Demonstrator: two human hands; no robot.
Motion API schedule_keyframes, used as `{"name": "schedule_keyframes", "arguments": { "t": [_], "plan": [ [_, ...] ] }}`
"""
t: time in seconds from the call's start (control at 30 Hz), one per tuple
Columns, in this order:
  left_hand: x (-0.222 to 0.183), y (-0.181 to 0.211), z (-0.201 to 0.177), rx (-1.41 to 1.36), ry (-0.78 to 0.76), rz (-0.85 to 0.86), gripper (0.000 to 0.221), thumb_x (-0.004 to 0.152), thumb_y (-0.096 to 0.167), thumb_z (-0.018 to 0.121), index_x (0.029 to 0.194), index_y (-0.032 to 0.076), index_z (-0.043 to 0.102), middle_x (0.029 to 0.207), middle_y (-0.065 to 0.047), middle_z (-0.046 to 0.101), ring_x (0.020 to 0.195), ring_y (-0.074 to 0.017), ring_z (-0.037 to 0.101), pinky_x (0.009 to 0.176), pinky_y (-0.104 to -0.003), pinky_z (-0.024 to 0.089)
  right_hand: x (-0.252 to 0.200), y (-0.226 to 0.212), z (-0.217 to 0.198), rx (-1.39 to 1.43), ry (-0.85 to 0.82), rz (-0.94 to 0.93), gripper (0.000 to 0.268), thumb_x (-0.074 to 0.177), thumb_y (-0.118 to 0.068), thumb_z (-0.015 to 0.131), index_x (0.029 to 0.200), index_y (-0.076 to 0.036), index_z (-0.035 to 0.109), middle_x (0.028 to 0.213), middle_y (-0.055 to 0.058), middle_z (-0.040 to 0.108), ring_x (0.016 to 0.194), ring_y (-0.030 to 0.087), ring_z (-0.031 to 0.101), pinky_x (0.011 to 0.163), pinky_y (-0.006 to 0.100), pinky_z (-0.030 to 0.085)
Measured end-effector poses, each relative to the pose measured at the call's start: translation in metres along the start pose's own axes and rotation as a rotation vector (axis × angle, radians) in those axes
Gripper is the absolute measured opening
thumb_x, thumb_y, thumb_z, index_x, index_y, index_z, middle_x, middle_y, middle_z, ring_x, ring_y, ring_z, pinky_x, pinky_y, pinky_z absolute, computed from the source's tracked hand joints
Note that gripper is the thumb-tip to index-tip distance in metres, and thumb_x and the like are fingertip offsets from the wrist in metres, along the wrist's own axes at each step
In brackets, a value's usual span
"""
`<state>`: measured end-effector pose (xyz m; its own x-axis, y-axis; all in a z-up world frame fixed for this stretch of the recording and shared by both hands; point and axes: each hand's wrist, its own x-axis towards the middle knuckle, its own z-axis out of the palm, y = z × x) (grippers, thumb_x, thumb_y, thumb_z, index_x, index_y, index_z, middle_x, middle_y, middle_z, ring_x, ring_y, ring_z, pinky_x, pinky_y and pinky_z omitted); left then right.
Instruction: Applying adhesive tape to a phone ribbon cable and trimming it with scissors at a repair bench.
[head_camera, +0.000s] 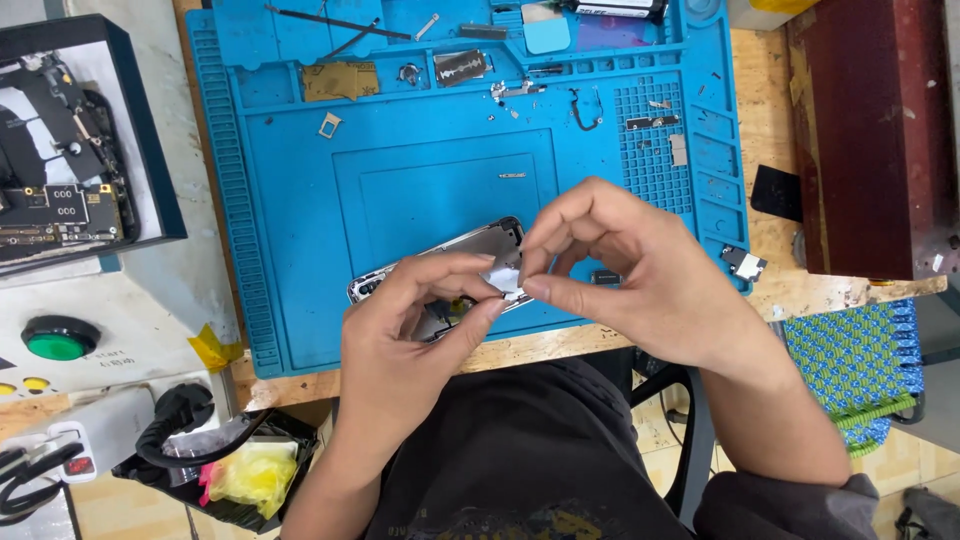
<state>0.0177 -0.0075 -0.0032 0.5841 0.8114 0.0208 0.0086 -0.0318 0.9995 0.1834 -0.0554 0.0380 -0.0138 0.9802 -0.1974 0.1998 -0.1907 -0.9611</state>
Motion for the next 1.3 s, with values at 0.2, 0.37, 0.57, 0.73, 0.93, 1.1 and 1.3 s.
{"name": "schedule_keyframes", "arguments": {
  "t": [0.2, 0.37, 0.57, 0.73, 0.93, 1.1, 1.3],
  "plan": [
    [-0.002, -0.008, 0.003, -0.092, 0.003, -0.031, 0.024, 0.073, 0.001, 0.061, 0.095, 0.006, 0.054, 0.085, -0.008, 0.059, 0.082, -0.0157, 0.060, 0.078, -0.025, 0.051, 0.006, 0.005, -0.008, -0.212, 0.094, 0.077, 0.024, 0.077, -0.012, 0.056, 0.099, -0.013, 0.048, 0.085, 0.002, 0.060, 0.077, 0.012, 0.061, 0.064, 0.024, 0.050],
    [-0.007, -0.008, 0.003, -0.085, 0.070, -0.033, 0.023, 0.070, 0.000, 0.063, 0.091, 0.003, 0.055, 0.081, -0.009, 0.060, 0.079, -0.0160, 0.061, 0.076, -0.024, 0.053, 0.027, 0.040, -0.015, -0.803, 0.265, -0.193, 0.010, 0.080, -0.007, 0.060, 0.088, -0.005, 0.054, 0.081, 0.007, 0.052, 0.076, 0.022, 0.047, 0.064, 0.033, 0.039],
    [-0.011, -0.008, 0.001, -0.104, 0.066, -0.018, 0.024, 0.070, -0.001, 0.063, 0.091, 0.003, 0.055, 0.080, -0.009, 0.060, 0.079, -0.0159, 0.061, 0.076, -0.025, 0.054, 0.046, 0.053, -0.012, -0.819, 0.264, -0.180, 0.009, 0.078, -0.006, 0.061, 0.081, -0.006, 0.052, 0.076, 0.007, 0.053, 0.072, 0.024, 0.046, 0.068, 0.037, 0.037],
    [-0.012, -0.006, -0.002, -0.086, 0.068, -0.021, 0.021, 0.071, 0.000, 0.063, 0.091, 0.002, 0.057, 0.082, -0.009, 0.060, 0.080, -0.0159, 0.060, 0.074, -0.025, 0.053, 0.047, 0.054, -0.011, -0.858, 0.227, -0.140, 0.006, 0.079, -0.007, 0.060, 0.079, -0.007, 0.053, 0.074, 0.007, 0.051, 0.073, 0.025, 0.045, 0.066, 0.038, 0.037],
    [-0.009, -0.002, 0.001, -0.083, 0.060, 0.027, 0.013, 0.072, -0.003, 0.060, 0.085, 0.001, 0.060, 0.080, -0.009, 0.059, 0.075, -0.0164, 0.059, 0.066, -0.021, 0.052, 0.043, 0.052, -0.012, -0.869, 0.213, -0.140, 0.007, 0.079, -0.008, 0.059, 0.079, -0.007, 0.051, 0.077, 0.007, 0.049, 0.075, 0.024, 0.044, 0.069, 0.037, 0.036],
    [-0.011, -0.002, 0.003, -0.138, 0.069, 0.043, 0.012, 0.074, -0.005, 0.058, 0.084, 0.002, 0.060, 0.081, -0.009, 0.056, 0.076, -0.0163, 0.056, 0.065, -0.021, 0.051, 0.022, 0.023, -0.007, -0.685, 0.278, -0.120, 0.006, 0.078, -0.005, 0.057, 0.080, -0.007, 0.052, 0.081, 0.005, 0.052, 0.074, 0.018, 0.052, 0.062, 0.031, 0.044],
    [-0.016, 0.008, 0.009, -0.140, 0.102, 0.087, 0.009, 0.076, -0.001, 0.057, 0.084, 0.003, 0.058, 0.084, -0.009, 0.058, 0.083, -0.0180, 0.058, 0.071, -0.024, 0.053, -0.021, -0.003, 0.019, -0.041, 0.363, -0.196, 0.007, 0.075, 0.004, 0.056, 0.076, -0.002, 0.051, 0.077, 0.011, 0.057, 0.072, 0.017, 0.058, 0.068, 0.024, 0.052]
  ]
}}
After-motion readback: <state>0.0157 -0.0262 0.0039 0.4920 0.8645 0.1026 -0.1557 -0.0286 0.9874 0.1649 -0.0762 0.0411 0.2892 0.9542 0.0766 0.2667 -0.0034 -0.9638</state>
